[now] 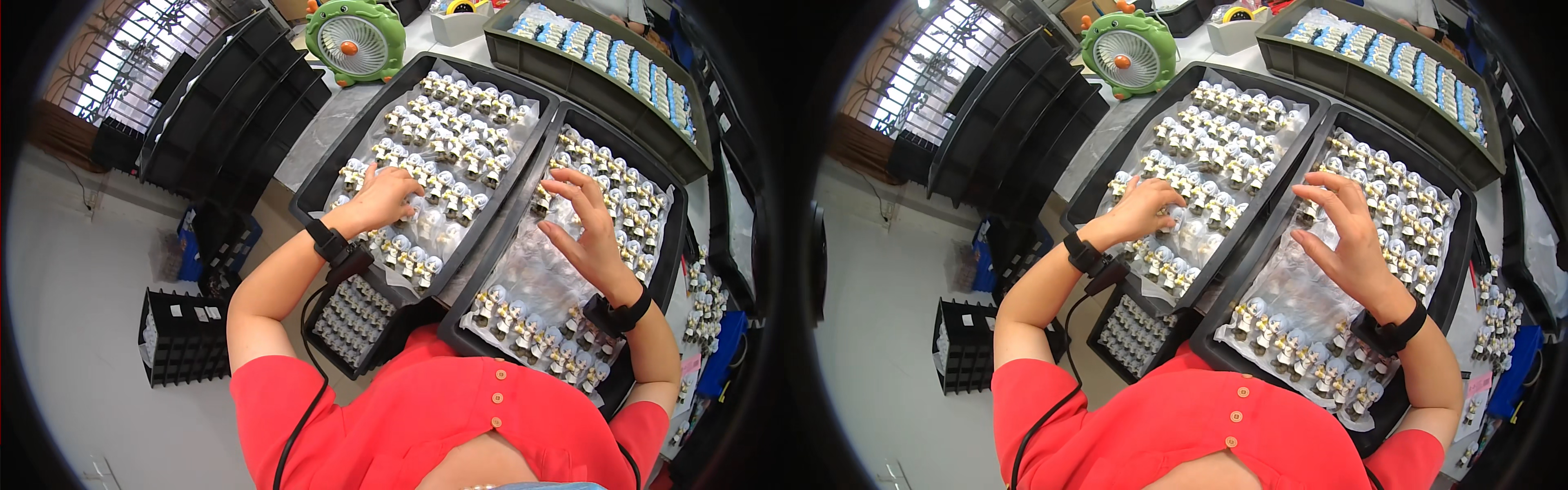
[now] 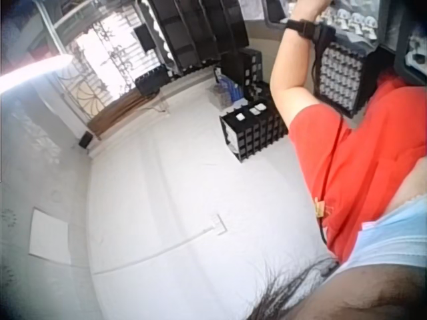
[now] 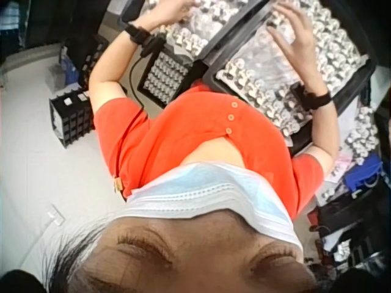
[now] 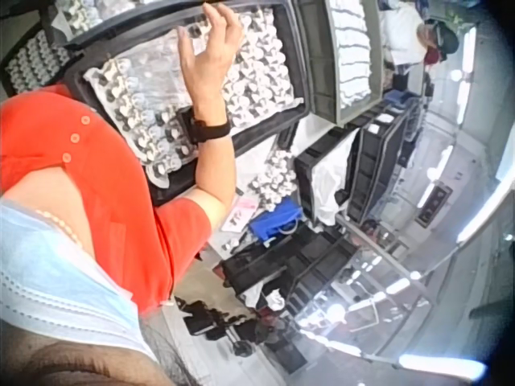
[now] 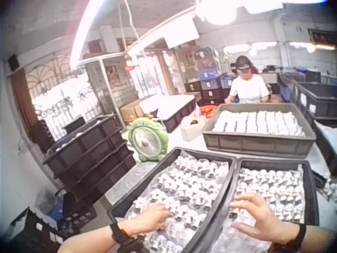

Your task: The person repeatedly picks up small white and gold miniature figures from a black tray, rotates them in both hands to view different angles, and places them back into the tray. The person continues this pick-up, rotate, and place-back cycle for multiple figures throughout the clip.

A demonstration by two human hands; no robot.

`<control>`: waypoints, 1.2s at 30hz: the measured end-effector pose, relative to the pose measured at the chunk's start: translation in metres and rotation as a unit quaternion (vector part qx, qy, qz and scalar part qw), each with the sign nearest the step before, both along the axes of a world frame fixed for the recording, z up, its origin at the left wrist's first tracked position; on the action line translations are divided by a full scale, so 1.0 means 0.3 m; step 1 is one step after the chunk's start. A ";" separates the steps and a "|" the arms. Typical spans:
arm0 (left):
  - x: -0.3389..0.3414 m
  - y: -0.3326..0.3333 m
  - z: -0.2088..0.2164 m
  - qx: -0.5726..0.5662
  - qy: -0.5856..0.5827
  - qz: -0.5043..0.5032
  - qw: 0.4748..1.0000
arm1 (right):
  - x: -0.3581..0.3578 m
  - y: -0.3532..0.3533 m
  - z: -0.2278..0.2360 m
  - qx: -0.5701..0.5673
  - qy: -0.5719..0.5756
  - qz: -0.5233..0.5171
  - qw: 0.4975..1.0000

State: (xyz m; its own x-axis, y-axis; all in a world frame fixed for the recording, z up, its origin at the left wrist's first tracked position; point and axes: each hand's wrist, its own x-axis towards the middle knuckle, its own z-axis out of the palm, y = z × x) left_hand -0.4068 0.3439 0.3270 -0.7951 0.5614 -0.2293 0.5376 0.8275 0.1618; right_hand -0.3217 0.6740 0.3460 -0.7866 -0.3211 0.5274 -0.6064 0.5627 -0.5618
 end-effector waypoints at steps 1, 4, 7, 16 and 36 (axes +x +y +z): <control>-0.007 -0.003 -0.003 0.004 -0.002 0.003 1.000 | -0.002 0.004 0.002 0.003 -0.002 -0.001 1.000; -0.016 -0.007 -0.006 0.015 0.000 0.000 1.000 | 0.000 0.019 0.028 0.019 -0.003 0.003 1.000; -0.009 0.000 0.023 0.013 0.015 -0.020 1.000 | -0.001 0.052 0.065 0.031 -0.018 0.021 0.999; 0.199 0.315 0.257 0.355 -0.228 -0.171 0.890 | 0.100 0.260 0.079 0.361 -0.335 0.016 0.870; 0.197 0.496 0.034 0.559 -0.555 0.042 0.614 | 0.055 0.076 0.204 0.123 -0.145 0.036 0.981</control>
